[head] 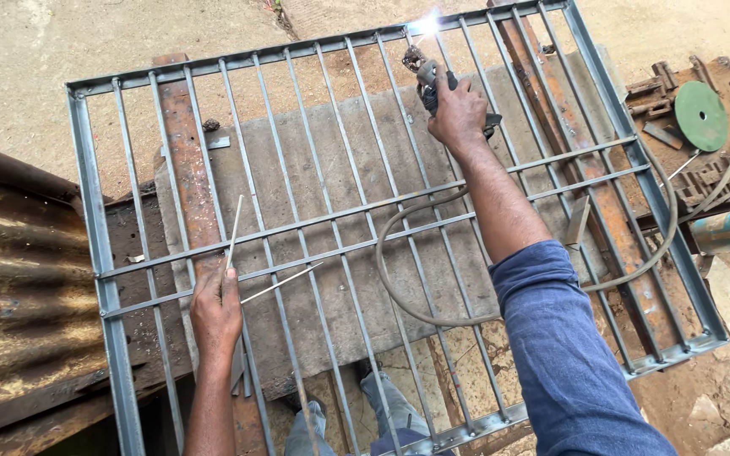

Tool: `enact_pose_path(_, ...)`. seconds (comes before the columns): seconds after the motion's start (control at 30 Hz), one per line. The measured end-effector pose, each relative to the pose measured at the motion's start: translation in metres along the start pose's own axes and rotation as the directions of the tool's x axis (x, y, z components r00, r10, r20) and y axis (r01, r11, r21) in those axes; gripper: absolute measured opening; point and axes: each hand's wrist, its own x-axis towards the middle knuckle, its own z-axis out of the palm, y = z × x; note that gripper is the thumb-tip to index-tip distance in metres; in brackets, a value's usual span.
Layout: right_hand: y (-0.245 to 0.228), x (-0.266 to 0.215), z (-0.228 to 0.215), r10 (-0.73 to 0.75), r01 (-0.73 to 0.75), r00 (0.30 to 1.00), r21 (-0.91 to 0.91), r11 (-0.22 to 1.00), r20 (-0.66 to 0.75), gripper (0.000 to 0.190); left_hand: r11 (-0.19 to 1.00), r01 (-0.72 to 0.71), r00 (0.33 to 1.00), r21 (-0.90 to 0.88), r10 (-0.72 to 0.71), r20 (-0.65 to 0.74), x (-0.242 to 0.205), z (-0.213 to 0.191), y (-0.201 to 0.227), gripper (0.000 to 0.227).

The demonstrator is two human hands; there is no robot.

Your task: The person welds metal bars onto a frame using a welding tool, positioning the electrode at the joints to join the components.

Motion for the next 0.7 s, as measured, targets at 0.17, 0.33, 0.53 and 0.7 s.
enact_pose_path(0.17, 0.007, 0.002, 0.001, -0.004, 0.003, 0.999, 0.017, 1.000, 0.048, 0.108, 0.981, 0.170, 0.982, 0.095, -0.176, 0.061, -0.005, 0.022, -0.017, 0.042)
enact_pose_path(0.33, 0.019, 0.002, 0.006, -0.033, 0.033, 0.999, 0.039, 0.999, 0.008, 0.106, 0.978, 0.136, 0.986, 0.156, -0.149, 0.074, -0.023, 0.043, -0.054, 0.037)
enact_pose_path(0.53, 0.054, 0.011, 0.035, -0.115, 0.104, 0.984, -0.088, 0.991, -0.139, 0.097, 0.974, -0.052, 0.998, 0.219, 0.042, 0.049, -0.052, 0.052, -0.099, 0.021)
enact_pose_path(0.7, 0.077, 0.024, 0.046, -0.018, 0.015, 0.999, -0.081, 0.997, -0.035, 0.098, 0.937, -0.059, 0.994, 0.344, 0.023, 0.109, -0.065, 0.058, -0.112, 0.021)
